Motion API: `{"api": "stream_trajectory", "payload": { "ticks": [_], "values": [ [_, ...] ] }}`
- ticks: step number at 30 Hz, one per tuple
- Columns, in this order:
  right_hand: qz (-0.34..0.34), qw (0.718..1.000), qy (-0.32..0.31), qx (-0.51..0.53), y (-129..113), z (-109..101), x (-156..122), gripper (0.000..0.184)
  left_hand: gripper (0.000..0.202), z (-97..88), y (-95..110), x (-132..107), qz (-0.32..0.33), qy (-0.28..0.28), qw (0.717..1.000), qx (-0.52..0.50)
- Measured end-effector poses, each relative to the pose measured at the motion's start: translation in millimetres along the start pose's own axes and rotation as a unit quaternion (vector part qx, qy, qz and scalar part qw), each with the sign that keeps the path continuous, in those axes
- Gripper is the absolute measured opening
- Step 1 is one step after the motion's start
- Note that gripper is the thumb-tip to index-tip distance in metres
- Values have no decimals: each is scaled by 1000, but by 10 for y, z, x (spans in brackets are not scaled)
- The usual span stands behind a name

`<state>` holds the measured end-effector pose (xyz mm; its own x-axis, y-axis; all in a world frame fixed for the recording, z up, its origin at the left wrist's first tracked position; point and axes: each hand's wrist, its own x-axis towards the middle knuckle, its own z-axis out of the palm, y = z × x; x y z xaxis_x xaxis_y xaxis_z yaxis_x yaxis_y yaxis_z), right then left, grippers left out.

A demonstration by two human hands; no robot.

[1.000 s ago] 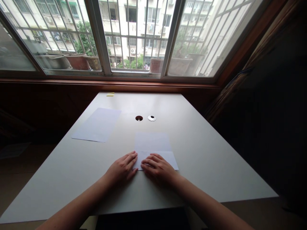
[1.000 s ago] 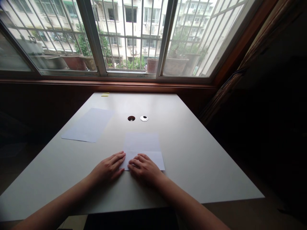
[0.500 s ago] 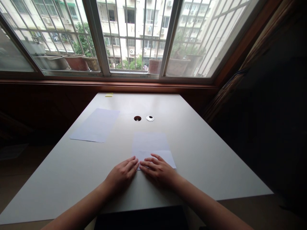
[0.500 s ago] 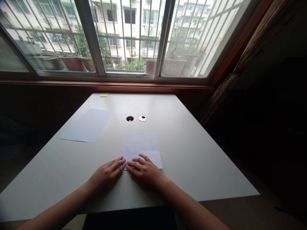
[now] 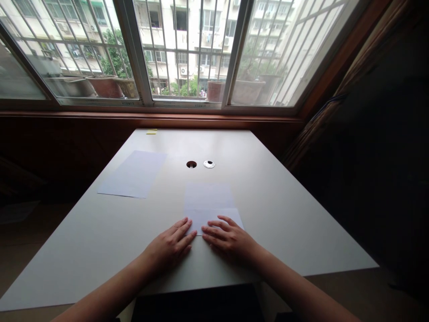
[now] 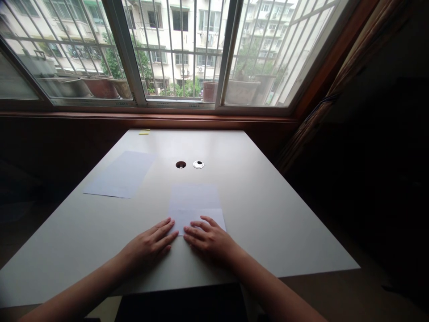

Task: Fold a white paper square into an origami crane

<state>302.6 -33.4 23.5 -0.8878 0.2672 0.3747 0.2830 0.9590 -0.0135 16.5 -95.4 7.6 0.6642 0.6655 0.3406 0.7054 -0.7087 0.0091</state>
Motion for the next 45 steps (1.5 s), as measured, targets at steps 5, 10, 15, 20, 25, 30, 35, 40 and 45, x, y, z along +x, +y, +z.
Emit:
{"api": "stream_trajectory", "payload": {
  "ticks": [5,10,15,20,25,30,35,40,45],
  "values": [
    [1,1000,-1,-12,68,-63,-132,36,39,-20,20,17,3,-9,1000,9],
    [-3,1000,-2,-16,143,-130,-252,35,39,-9,25,12,-3,-8,1000,3],
    [1,1000,-3,-8,199,-238,-374,36,39,-43,38,31,-1,-15,1000,12],
    [7,1000,7,-5,251,-318,-535,36,39,-44,46,38,-3,-23,1000,19],
    [16,1000,11,2,300,-406,-687,37,40,-35,50,37,-6,-20,1000,8],
    [30,999,-12,3,345,-477,-864,43,39,-64,55,53,-5,-15,1000,6],
    [49,999,-21,-4,343,-505,-983,45,37,-90,62,66,-6,-1,1000,-1],
    [65,998,-25,-4,302,-533,-983,44,39,-102,61,57,-4,-16,1000,8],
    [79,997,-13,2,267,-541,-959,43,40,-98,100,91,0,-6,1000,20]
  ]
}}
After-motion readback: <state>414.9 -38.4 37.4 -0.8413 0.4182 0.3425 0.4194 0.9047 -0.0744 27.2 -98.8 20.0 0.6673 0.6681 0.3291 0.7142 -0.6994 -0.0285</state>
